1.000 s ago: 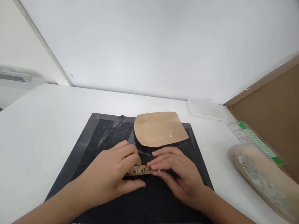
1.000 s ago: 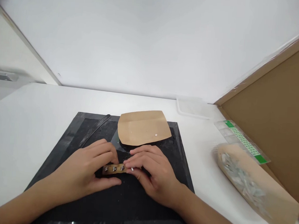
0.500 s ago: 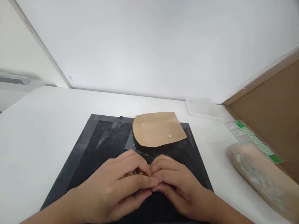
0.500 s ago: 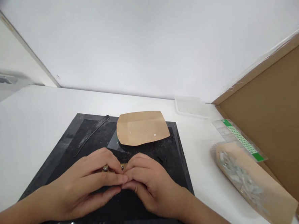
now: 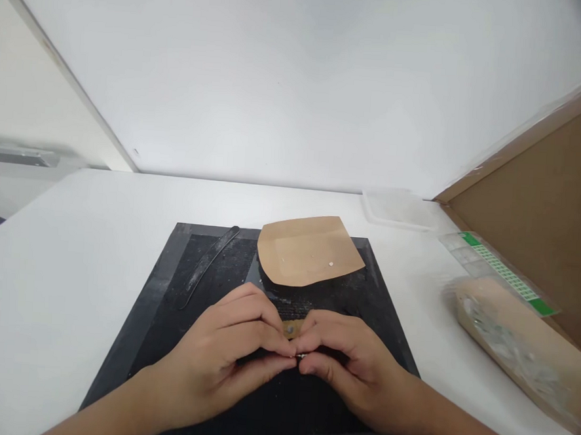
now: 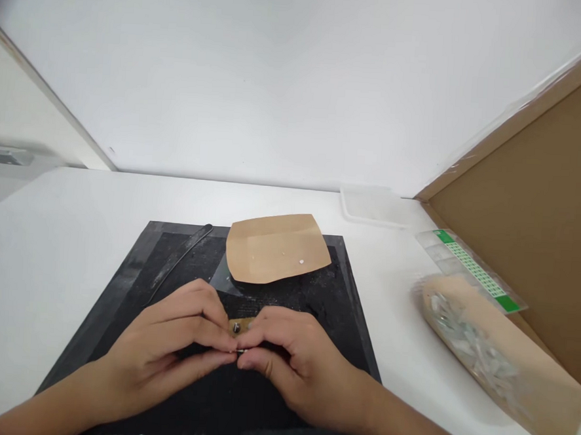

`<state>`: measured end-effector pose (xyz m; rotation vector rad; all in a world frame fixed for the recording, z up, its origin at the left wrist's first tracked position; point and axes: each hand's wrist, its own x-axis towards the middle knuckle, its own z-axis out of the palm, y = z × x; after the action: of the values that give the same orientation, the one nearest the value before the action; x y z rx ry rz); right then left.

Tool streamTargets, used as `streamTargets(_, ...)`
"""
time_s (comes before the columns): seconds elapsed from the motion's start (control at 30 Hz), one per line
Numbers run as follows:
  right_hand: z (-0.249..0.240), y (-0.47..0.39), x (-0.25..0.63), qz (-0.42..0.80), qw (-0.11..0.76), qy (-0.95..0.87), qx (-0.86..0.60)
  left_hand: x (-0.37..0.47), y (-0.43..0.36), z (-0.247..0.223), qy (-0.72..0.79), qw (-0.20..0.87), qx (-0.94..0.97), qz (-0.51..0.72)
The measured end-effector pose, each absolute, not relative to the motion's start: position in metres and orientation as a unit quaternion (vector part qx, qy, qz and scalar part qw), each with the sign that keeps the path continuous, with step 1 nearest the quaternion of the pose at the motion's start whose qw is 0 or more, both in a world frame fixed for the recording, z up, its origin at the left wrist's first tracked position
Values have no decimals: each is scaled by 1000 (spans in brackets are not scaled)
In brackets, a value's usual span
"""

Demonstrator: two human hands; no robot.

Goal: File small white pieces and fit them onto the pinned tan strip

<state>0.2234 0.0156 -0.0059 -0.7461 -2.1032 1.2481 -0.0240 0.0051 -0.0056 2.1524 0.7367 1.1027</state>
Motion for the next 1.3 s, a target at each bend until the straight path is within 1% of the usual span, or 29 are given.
streamTargets(0.2,-12,16,224,499,306,-767,-264,-21,4,-5,292,303,793,441)
streamTargets(0.4,-13,17,223,486,321,-772,-255,-19,4,-6,305,300,772,469)
streamTargets(0.73,-16,18,225,459,299,-787,-285,-20,4,-5,320,305,783,437)
streamTargets(1.07,-13,19,223,483,270,-777,-299,-23,5,1,375,443,729,363)
streamTargets(1.3,-13,16,222,507,261,-759,-315,-23,2,3,415,491,703,302)
